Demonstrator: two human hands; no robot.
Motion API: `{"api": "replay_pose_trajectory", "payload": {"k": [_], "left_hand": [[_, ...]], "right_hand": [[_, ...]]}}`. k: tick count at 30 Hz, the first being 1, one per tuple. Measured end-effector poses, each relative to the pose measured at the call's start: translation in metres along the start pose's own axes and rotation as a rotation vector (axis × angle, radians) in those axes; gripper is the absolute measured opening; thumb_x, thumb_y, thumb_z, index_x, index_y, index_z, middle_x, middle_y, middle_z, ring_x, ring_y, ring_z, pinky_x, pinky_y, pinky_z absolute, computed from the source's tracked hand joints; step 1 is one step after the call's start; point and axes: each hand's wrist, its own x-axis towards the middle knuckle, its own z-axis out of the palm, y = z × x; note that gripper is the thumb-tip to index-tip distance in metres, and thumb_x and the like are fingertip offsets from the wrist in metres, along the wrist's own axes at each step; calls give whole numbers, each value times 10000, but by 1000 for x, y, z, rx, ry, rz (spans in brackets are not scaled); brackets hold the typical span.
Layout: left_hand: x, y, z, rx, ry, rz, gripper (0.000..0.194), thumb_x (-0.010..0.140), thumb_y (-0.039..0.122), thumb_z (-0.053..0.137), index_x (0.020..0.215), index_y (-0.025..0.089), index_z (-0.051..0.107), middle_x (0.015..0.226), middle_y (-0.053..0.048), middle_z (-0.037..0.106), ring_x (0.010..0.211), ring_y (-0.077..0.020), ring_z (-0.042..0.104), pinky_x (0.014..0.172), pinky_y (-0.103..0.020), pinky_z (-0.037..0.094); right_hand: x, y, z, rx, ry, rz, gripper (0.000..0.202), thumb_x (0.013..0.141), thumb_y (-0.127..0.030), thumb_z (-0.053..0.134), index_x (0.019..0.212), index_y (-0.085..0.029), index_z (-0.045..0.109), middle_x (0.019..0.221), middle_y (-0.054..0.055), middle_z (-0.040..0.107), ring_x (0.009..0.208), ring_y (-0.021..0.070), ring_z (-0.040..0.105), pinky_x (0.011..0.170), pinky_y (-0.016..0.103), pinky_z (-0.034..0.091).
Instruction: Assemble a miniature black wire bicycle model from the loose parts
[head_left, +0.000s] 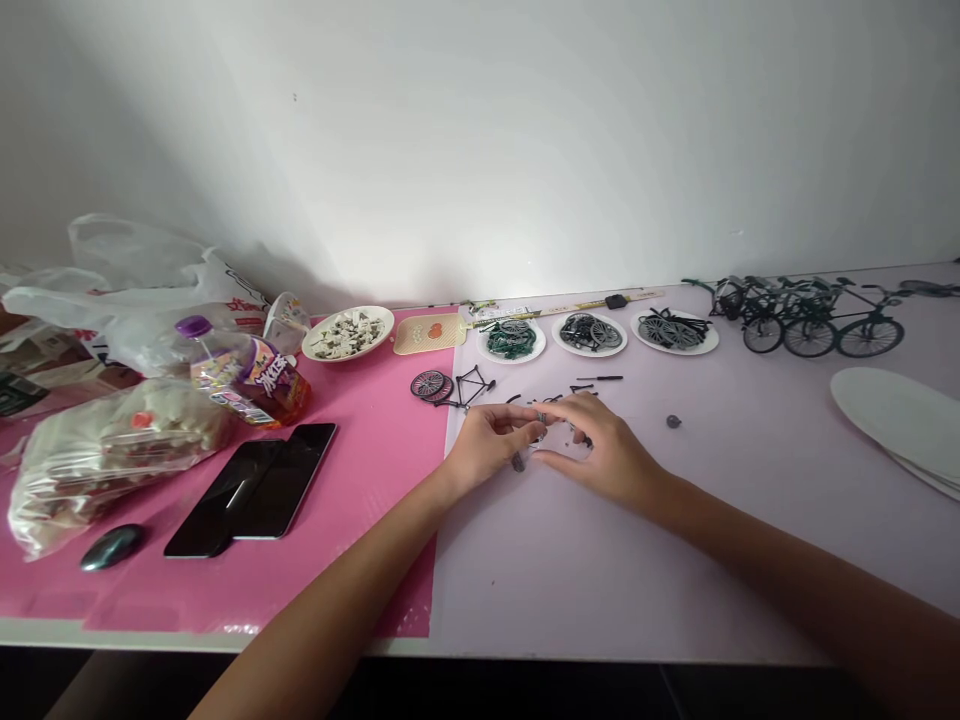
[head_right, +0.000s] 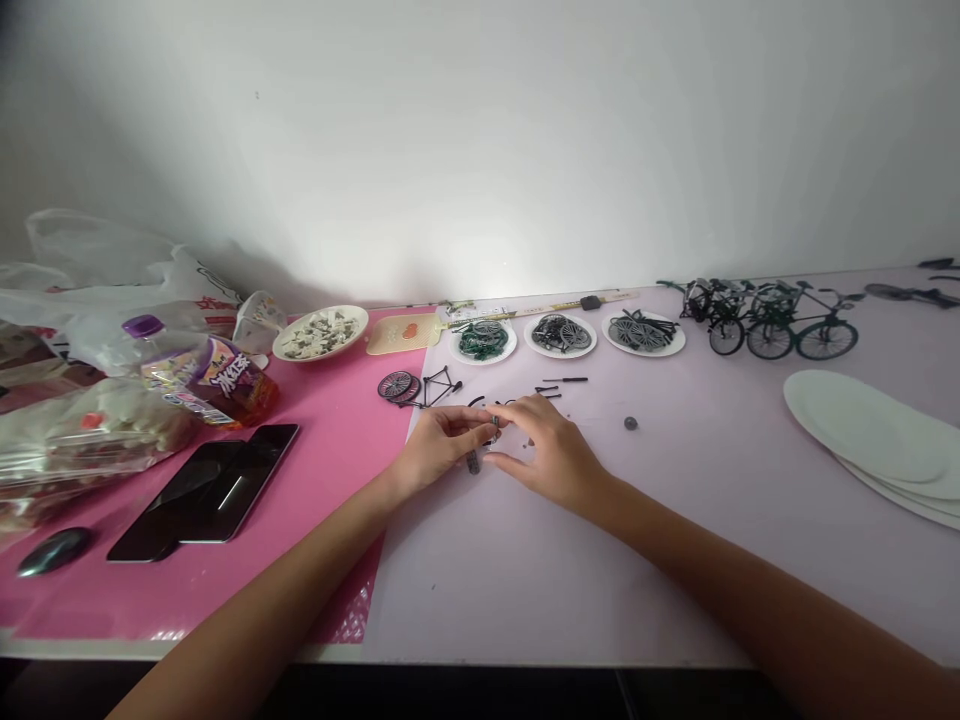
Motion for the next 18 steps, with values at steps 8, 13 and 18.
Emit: {"api": "replay_pose_trajectory", "payload": {"k": [8, 13, 18], "left_hand": [[0, 0, 0, 15, 9, -10, 456, 726, 451, 938, 1011, 122, 801, 937, -94, 805, 497, -55, 510, 473, -231, 445], [-1, 3, -2, -19, -60, -8, 573, 730, 583, 913, 1046, 123, 783, 922, -82, 801, 477, -62, 545, 524, -253, 466], [-2, 5, -4, -48, -99, -70, 577, 717, 604, 914, 1016, 131, 772, 740, -20, 732, 477, -88, 582, 532, -245, 414]], "right_hand": [[1, 0, 1, -37, 18, -54, 474, 930, -285, 758, 1395, -317, 669, 1042, 83, 743, 958, 289, 669, 739, 430, 606], [2, 3, -1, 38, 31, -23, 430, 908, -344, 797, 1330, -322, 716, 931, 62, 703, 843, 252, 643, 630, 381, 563], [3, 2, -3, 126, 44, -47, 415, 899, -348, 818, 1303, -308, 730, 882, 51, 683, 821, 234, 627, 576, 352, 536]]}}
